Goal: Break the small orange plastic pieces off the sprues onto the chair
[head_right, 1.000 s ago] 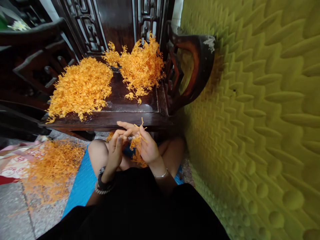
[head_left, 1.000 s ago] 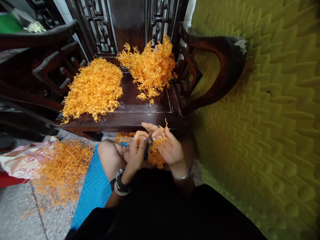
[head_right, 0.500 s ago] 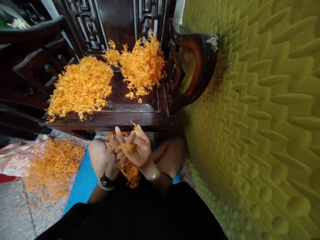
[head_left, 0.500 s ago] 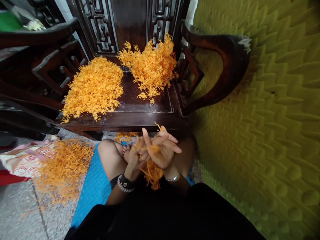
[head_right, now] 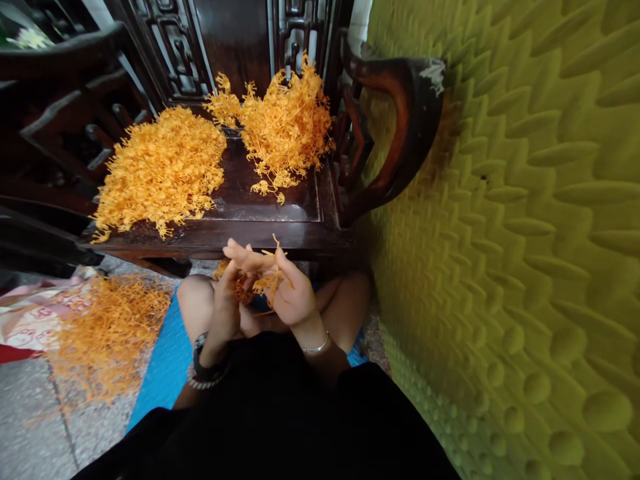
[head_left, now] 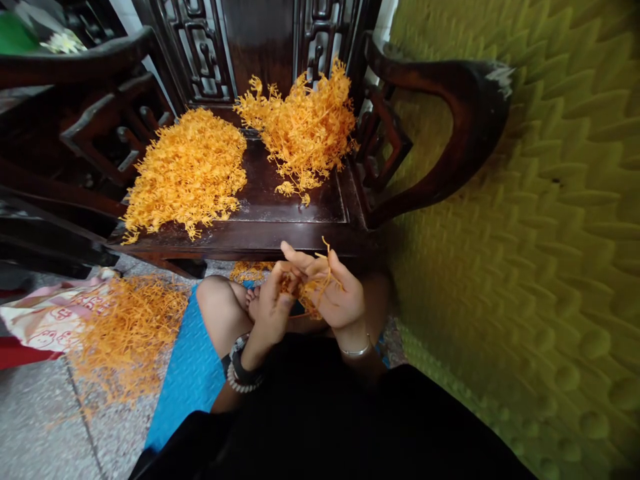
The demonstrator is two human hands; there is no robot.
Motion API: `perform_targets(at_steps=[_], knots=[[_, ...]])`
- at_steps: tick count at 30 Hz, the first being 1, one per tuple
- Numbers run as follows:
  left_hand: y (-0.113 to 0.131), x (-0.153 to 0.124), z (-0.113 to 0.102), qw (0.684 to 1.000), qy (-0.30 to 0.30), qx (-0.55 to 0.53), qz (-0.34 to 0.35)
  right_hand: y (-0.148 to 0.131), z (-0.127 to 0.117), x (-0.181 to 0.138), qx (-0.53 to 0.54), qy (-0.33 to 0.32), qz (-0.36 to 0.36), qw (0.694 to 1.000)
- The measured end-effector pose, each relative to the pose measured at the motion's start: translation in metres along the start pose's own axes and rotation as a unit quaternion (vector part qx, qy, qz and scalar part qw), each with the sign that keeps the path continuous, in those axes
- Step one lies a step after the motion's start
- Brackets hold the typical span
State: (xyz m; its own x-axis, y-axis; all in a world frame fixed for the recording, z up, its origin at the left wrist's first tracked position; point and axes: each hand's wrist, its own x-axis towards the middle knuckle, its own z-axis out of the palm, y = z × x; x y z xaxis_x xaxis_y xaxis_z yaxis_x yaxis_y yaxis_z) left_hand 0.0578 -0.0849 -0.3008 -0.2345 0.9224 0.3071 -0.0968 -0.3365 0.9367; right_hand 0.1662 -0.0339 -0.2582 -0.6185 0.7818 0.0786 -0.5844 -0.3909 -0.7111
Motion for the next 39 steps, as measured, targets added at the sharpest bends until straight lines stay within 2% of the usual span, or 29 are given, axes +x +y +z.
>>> perform_targets(at_steps=[3,5,7,9,11,13,15,17,21,23,25,27,29,30,32,35,37,39], knots=[[0.002,0.001,-0.005,0.988,-0.052,0.139,0.031,0.001,-0.001,0.000,0.000,0.003,0.019,1.000],[0.006,0.002,-0.007,0.987,-0.058,0.145,0.033,0.002,-0.001,0.000,0.062,-0.006,0.034,0.997],[0.010,0.004,-0.009,0.994,-0.040,0.096,0.033,0.003,-0.001,-0.001,0.155,-0.016,0.024,0.987],[0.013,0.005,-0.009,0.998,-0.021,0.056,0.025,0.003,0.000,-0.001,0.244,-0.007,-0.018,0.970],[0.016,0.007,-0.006,0.999,-0.002,-0.046,0.005,0.002,0.001,0.001,0.308,0.019,-0.057,0.950],[0.017,0.009,-0.002,0.975,0.006,-0.218,-0.032,0.000,0.003,0.003,0.329,0.039,-0.072,0.941],[0.018,0.011,0.002,0.930,0.014,-0.361,-0.070,0.001,0.004,0.005,0.312,0.050,-0.062,0.947],[0.018,0.012,0.003,0.911,0.028,-0.402,-0.090,0.002,0.004,0.007,0.289,0.050,-0.042,0.955],[0.022,0.018,-0.014,0.914,0.075,-0.392,-0.074,-0.001,0.002,0.008,0.287,0.047,-0.044,0.956],[0.027,0.032,-0.034,0.934,0.094,-0.342,-0.029,-0.005,-0.002,0.007,0.283,0.057,-0.051,0.956],[0.032,0.059,-0.062,0.959,0.125,-0.250,0.046,-0.010,-0.007,0.006,0.280,0.066,-0.054,0.956],[0.036,0.102,-0.096,0.968,0.173,-0.128,0.132,-0.012,-0.011,0.004,0.278,0.068,-0.054,0.957],[0.038,0.153,-0.133,0.959,0.216,0.022,0.184,-0.012,-0.014,0.003,0.268,0.070,-0.045,0.960],[0.038,0.180,-0.151,0.946,0.238,0.124,0.184,-0.012,-0.015,0.003,0.259,0.071,-0.041,0.962],[0.038,0.228,-0.181,0.885,0.280,0.341,0.146,-0.010,-0.016,0.003,0.245,0.077,-0.032,0.966],[0.038,0.275,-0.206,0.859,0.264,0.426,0.103,-0.008,-0.017,0.006,0.233,0.091,-0.021,0.968],[0.036,0.288,-0.212,0.849,0.226,0.473,0.070,-0.006,-0.018,0.008,0.204,0.110,-0.019,0.973],[0.033,0.290,-0.215,0.825,0.172,0.539,0.003,-0.005,-0.020,0.010,0.165,0.122,-0.016,0.978]])
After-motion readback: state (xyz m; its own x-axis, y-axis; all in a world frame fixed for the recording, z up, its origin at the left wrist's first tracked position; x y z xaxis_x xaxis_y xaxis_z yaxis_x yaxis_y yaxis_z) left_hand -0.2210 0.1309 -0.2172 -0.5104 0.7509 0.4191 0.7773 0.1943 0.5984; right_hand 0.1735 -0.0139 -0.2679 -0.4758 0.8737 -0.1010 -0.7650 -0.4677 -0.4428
